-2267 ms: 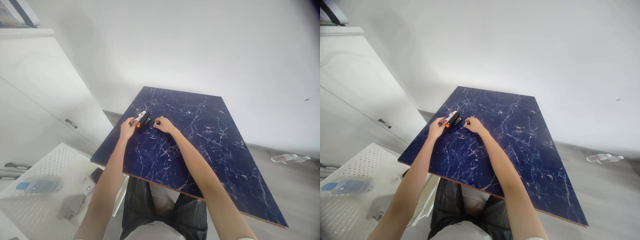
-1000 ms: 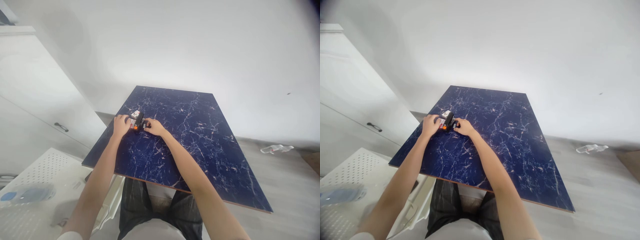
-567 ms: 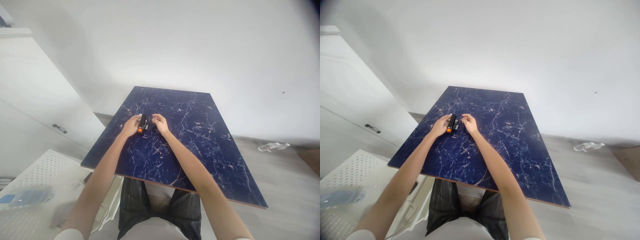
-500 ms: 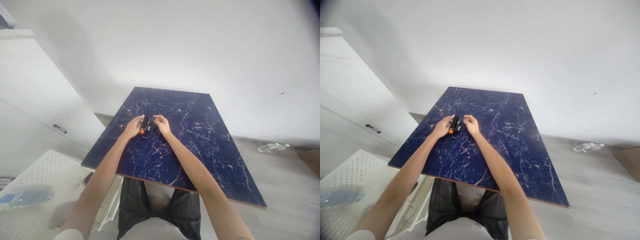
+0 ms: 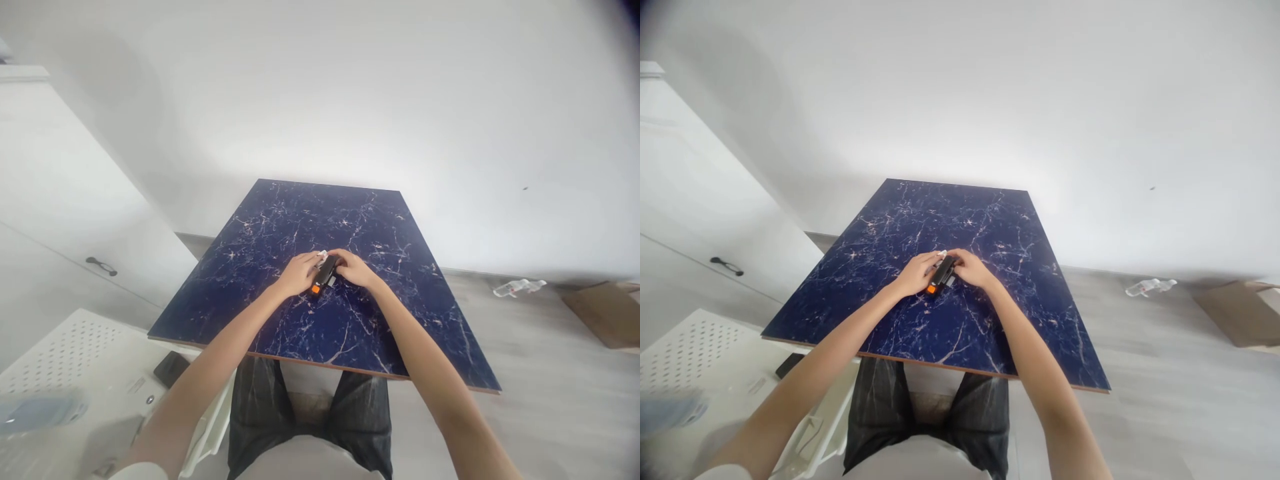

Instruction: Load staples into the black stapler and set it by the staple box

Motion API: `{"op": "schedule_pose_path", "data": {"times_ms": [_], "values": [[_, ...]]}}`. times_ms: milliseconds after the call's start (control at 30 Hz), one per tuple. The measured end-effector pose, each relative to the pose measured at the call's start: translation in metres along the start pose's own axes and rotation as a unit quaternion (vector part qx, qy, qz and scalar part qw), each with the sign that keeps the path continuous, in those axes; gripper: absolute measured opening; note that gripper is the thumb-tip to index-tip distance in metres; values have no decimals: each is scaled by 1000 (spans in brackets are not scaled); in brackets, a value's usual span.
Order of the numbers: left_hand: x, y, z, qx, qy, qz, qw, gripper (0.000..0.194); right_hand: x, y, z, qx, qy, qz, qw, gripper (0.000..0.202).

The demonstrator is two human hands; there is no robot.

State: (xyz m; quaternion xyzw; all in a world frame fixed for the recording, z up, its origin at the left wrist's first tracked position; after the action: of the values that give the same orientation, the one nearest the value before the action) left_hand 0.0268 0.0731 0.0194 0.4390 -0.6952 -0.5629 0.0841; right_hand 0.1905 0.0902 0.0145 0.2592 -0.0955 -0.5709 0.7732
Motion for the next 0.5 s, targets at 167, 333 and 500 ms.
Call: {"op": "schedule_pose_path", "data": {"times_ms": [167, 333, 500], "values": [[4, 9, -11, -1, 19, -35, 999, 42, 24, 9, 8, 42, 11, 56, 998, 51], [26, 25, -42, 43, -36, 1, 998, 59, 32, 10, 16, 132, 20, 76, 988, 23], [32, 24, -48, 13, -50, 14, 999, 71, 34, 9, 17, 162, 23, 67, 984, 17]]}}
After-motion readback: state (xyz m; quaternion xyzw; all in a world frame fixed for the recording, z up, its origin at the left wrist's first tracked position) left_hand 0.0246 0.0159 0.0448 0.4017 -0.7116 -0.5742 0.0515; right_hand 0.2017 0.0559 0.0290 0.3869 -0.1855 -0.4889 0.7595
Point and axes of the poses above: each hand's wrist, its own x-axis away from the middle knuckle, its own y-axis out of the back of the hand, z = x × y, the point moved 8 cm from there along -x, towards the middle knuckle, and after that the axes turned 3 degrees about -x, right-handed, at the moved point
